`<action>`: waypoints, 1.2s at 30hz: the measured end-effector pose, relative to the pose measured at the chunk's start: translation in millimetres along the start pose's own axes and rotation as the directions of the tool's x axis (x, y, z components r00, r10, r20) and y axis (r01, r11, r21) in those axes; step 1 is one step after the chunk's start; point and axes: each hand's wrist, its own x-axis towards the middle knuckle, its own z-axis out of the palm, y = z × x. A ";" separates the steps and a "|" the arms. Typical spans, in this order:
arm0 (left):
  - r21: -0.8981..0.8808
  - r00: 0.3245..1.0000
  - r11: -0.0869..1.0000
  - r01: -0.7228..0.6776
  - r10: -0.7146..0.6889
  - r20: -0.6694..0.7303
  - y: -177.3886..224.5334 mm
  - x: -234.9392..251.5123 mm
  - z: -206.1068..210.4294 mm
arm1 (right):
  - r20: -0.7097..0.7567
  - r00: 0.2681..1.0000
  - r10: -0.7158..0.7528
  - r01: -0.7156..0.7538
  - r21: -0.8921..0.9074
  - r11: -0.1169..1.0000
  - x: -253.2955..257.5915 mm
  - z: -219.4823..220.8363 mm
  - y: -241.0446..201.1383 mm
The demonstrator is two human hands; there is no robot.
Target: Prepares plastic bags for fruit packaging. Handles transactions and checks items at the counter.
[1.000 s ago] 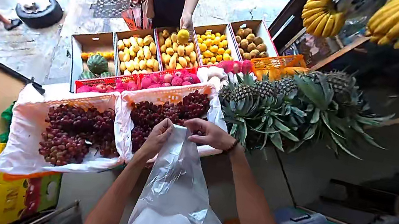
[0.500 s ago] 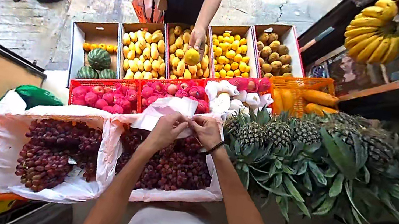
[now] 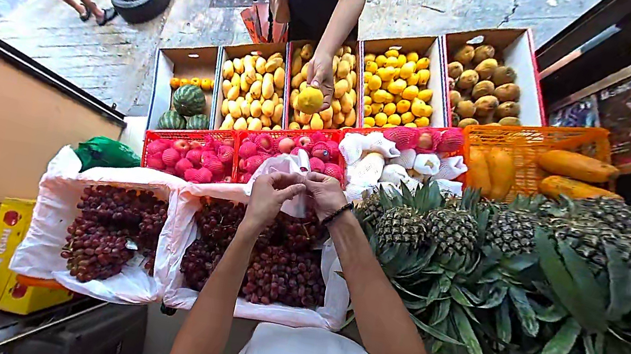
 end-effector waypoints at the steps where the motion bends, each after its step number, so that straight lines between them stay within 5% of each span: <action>1: 0.014 1.000 0.999 -0.029 0.029 0.011 -1.0 0.4 -0.7 | 0.004 0.998 0.059 -0.059 0.064 0.996 2.2 -0.7 1.9; 7: -0.004 0.986 0.989 -0.145 0.145 0.086 -13.0 3.5 -12.5 | 0.247 0.967 0.065 -0.139 0.294 0.946 2.7 -19.5 16.3; 11: 0.101 0.971 0.968 -0.232 0.224 0.080 -24.6 9.0 -33.2 | 0.174 0.984 0.029 -0.065 0.205 0.977 -0.4 -26.6 17.6; 17: 0.400 0.925 0.864 -0.306 0.369 -0.091 -58.3 5.6 -61.9 | 0.143 0.990 0.013 -0.074 0.435 0.897 -16.6 -33.1 10.2; 22: 0.693 0.944 0.714 -0.095 0.285 -0.164 -104.1 21.4 -87.6 | -0.074 0.997 -0.002 0.038 0.485 0.874 -7.5 -33.0 6.7; 25: 0.718 0.974 0.693 -0.069 0.204 -0.103 -107.0 25.9 -94.7 | -0.086 0.989 -0.120 0.138 0.256 0.957 2.4 -30.5 9.7; 29: 0.284 0.852 0.806 -0.519 0.458 0.255 -42.6 35.9 -68.3 | 0.104 0.978 -0.182 0.179 0.035 0.983 21.9 -15.3 8.8; 31: 0.310 0.792 0.791 -0.527 0.325 0.516 -28.1 59.0 -53.8 | 0.128 0.979 -0.158 0.160 -0.002 0.987 25.8 -14.4 7.4; 33: 0.443 0.759 0.738 -0.509 0.141 0.636 -45.5 96.3 -44.6 | 0.136 0.971 -0.197 0.219 -0.172 0.960 24.4 -15.9 -1.8; 34: 0.488 0.779 0.726 -0.485 0.105 0.618 -52.0 110.6 -42.8 | 0.144 0.959 -0.243 0.280 -0.368 0.887 24.1 -17.2 -9.3; 36: 0.464 0.855 0.799 -0.384 0.119 0.504 -46.2 124.3 -41.6 | 0.138 0.947 -0.290 0.279 -0.802 0.528 30.2 -19.9 -24.1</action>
